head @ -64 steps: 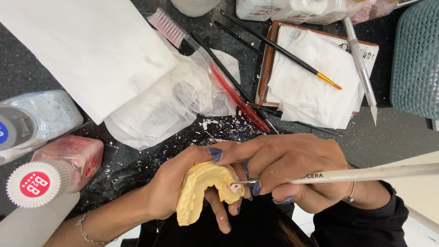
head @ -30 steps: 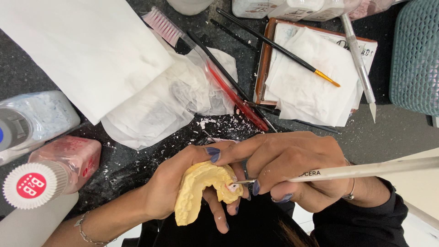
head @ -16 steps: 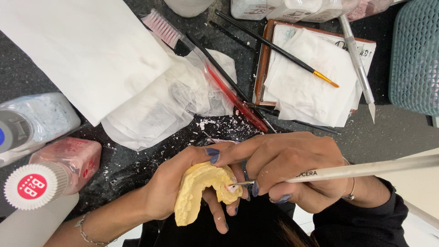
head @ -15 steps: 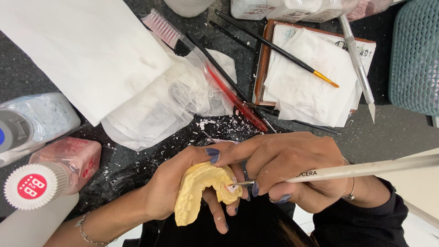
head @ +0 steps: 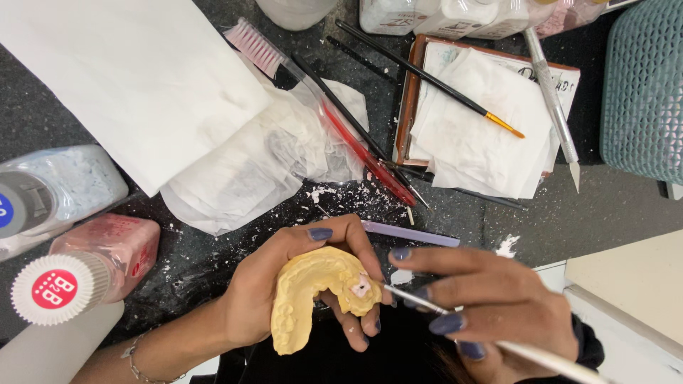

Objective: The person holds a yellow plaster dental model in one hand and uses a fine brush to apply and shape pink denture base material onto the model's teeth area, periodically wiping or picking at the material with a tool. At the end they press a pink denture base onto the model and turn it over to check the fit.

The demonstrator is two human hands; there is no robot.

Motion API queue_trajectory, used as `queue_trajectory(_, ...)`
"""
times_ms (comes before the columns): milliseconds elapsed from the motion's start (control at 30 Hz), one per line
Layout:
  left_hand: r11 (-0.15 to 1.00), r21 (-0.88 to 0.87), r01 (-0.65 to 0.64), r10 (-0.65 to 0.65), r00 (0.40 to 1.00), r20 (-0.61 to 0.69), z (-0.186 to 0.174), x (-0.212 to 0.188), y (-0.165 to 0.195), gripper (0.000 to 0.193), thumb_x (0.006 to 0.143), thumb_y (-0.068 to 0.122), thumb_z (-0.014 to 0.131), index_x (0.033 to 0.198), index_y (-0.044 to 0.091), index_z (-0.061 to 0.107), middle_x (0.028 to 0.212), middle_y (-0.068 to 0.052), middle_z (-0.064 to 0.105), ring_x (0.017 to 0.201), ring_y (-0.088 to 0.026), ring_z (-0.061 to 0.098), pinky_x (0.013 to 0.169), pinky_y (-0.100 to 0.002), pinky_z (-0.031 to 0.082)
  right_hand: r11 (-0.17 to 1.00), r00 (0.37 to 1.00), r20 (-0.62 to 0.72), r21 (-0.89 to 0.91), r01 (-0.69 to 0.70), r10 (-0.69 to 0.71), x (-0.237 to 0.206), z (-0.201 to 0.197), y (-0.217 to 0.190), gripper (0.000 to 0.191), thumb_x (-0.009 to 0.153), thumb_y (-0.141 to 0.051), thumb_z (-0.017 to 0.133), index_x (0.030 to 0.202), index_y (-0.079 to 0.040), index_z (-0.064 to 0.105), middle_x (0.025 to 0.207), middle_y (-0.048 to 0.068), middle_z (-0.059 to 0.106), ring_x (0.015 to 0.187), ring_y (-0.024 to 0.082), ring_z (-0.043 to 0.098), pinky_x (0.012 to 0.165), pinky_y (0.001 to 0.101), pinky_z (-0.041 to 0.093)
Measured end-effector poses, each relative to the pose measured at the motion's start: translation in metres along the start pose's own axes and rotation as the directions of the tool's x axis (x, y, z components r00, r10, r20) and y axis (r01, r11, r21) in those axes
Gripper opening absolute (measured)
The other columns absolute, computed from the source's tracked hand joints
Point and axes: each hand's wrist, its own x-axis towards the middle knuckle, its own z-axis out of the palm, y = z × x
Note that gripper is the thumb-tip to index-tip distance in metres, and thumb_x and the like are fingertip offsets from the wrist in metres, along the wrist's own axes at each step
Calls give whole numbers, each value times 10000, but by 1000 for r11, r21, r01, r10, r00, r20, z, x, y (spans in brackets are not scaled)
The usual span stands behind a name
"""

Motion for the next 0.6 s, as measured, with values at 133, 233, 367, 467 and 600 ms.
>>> queue_trajectory(133, 994, 92, -56, 59, 998, -24, 4, -3, 0, 529, 1029, 365, 327, 1155, -102, 541, 1045, -253, 633, 922, -331, 693, 758, -450, 646, 998, 996, -67, -9, -60, 59, -39, 11, 16, 117, 1016, -97, 672, 1121, -110, 622, 1092, 109, 732, 1153, 493, 775, 940, 570, 709)
queue_trajectory(233, 991, 113, -66, 68, 998, -19, 6, -2, 0, 527, 1016, 367, 341, 1157, -99, 544, 1040, -233, 622, 932, -316, 687, 749, -445, 645, 997, 999, -45, -75, -34, 31, -49, 10, 25, 110, 993, -90, 666, 1097, -104, 633, 1065, 91, 731, 1132, 484, 784, 917, 558, 707)
queue_trajectory(367, 994, 98, -53, 56, 998, -30, 6, -1, 0, 522, 1003, 374, 347, 1153, -86, 543, 1035, -222, 618, 928, -308, 685, 731, -440, 644, 998, 998, -57, -49, -29, 26, -46, 11, 26, 107, 1005, -98, 664, 1109, -102, 641, 1067, 105, 727, 1129, 485, 786, 887, 548, 714)
queue_trajectory(467, 995, 85, -47, 49, 998, -28, 5, -1, 0, 520, 1007, 379, 347, 1153, -82, 539, 1037, -220, 614, 931, -309, 681, 729, -440, 643, 996, 997, -70, -85, -35, 29, -44, 14, 23, 113, 996, -107, 666, 1102, -108, 627, 1044, 92, 730, 1101, 465, 800, 898, 540, 727)
queue_trajectory(600, 995, 85, -45, 47, 999, -24, 5, -1, -1, 520, 1011, 383, 346, 1151, -81, 536, 1033, -223, 614, 928, -311, 680, 724, -440, 643, 995, 998, -61, -99, -9, 3, -41, 14, 23, 124, 1000, -99, 677, 1105, -110, 611, 1039, 96, 720, 1091, 465, 798, 899, 544, 727)
